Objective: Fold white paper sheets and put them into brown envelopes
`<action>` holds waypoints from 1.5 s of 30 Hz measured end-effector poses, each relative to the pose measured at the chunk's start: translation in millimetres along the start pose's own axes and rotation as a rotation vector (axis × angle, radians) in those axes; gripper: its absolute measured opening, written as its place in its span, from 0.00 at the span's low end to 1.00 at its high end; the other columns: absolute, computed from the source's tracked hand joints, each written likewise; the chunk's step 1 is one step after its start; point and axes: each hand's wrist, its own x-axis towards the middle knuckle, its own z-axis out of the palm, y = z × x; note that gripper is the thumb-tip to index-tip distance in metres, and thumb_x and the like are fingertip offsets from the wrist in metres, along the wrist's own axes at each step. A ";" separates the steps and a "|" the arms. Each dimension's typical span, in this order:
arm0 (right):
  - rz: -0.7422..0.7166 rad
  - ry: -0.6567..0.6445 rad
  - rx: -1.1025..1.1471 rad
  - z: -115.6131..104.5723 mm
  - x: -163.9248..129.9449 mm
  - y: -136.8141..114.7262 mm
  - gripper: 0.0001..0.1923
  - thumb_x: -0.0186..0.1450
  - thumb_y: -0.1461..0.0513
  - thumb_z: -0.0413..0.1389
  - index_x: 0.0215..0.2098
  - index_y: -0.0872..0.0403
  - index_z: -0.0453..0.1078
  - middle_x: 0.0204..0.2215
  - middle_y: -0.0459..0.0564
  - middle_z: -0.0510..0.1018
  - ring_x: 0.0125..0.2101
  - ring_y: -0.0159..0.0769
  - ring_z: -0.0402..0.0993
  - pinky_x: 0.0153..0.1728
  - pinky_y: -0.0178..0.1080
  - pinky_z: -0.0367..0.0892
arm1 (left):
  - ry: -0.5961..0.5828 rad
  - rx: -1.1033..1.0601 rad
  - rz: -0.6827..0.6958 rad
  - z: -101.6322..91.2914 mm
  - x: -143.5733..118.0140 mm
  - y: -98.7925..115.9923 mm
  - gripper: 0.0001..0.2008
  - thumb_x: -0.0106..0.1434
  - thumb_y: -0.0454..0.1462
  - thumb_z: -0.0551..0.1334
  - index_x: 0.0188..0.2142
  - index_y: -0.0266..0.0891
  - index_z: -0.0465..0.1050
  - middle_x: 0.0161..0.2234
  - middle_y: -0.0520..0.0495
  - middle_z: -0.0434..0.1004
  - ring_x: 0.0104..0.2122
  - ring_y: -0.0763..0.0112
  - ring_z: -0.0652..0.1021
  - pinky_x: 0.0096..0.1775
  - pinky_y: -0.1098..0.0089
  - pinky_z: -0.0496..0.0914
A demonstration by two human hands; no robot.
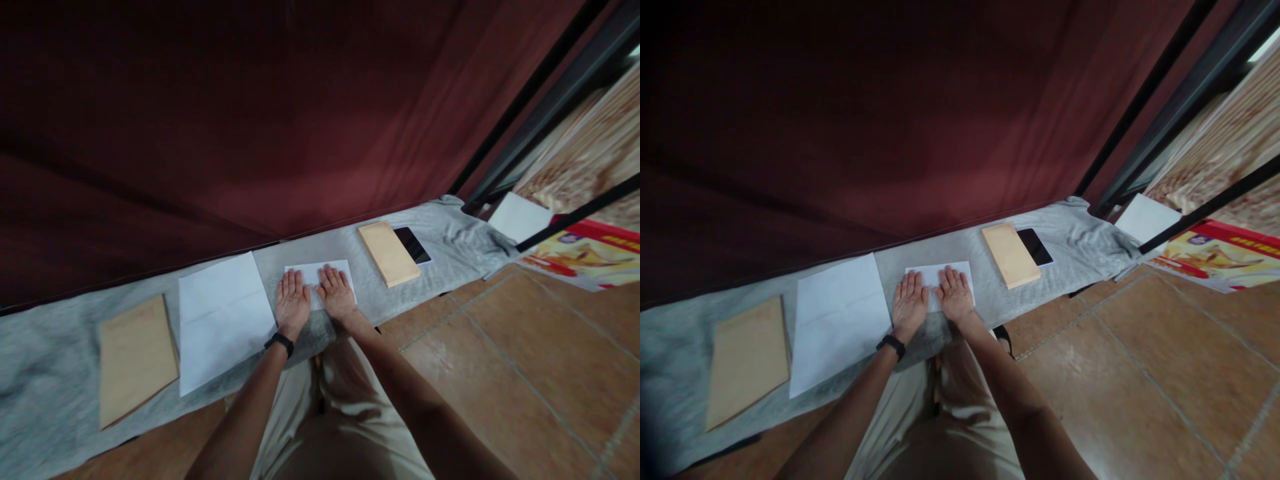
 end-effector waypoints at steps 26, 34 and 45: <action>0.209 0.082 -0.002 -21.9 -11.3 30.4 0.30 0.78 0.56 0.40 0.71 0.66 0.56 0.70 0.63 0.58 0.70 0.49 0.54 0.70 0.52 0.48 | 0.032 -0.004 -0.016 -0.6 0.5 2.3 0.30 0.74 0.41 0.46 0.70 0.30 0.56 0.71 0.35 0.56 0.71 0.55 0.56 0.70 0.51 0.50; -0.033 -0.018 0.059 -6.2 13.6 -15.1 0.27 0.78 0.56 0.42 0.69 0.62 0.60 0.70 0.59 0.61 0.69 0.46 0.57 0.70 0.49 0.50 | 0.008 0.012 -0.014 -3.7 1.9 3.5 0.29 0.74 0.40 0.46 0.70 0.29 0.56 0.71 0.35 0.55 0.71 0.55 0.56 0.70 0.52 0.50; 0.106 0.021 0.024 -0.9 17.8 7.6 0.31 0.78 0.53 0.41 0.72 0.63 0.54 0.72 0.62 0.55 0.71 0.50 0.52 0.70 0.54 0.46 | 0.013 -0.011 -0.016 -5.9 0.5 4.5 0.29 0.73 0.39 0.48 0.70 0.28 0.56 0.71 0.34 0.55 0.72 0.55 0.56 0.70 0.51 0.49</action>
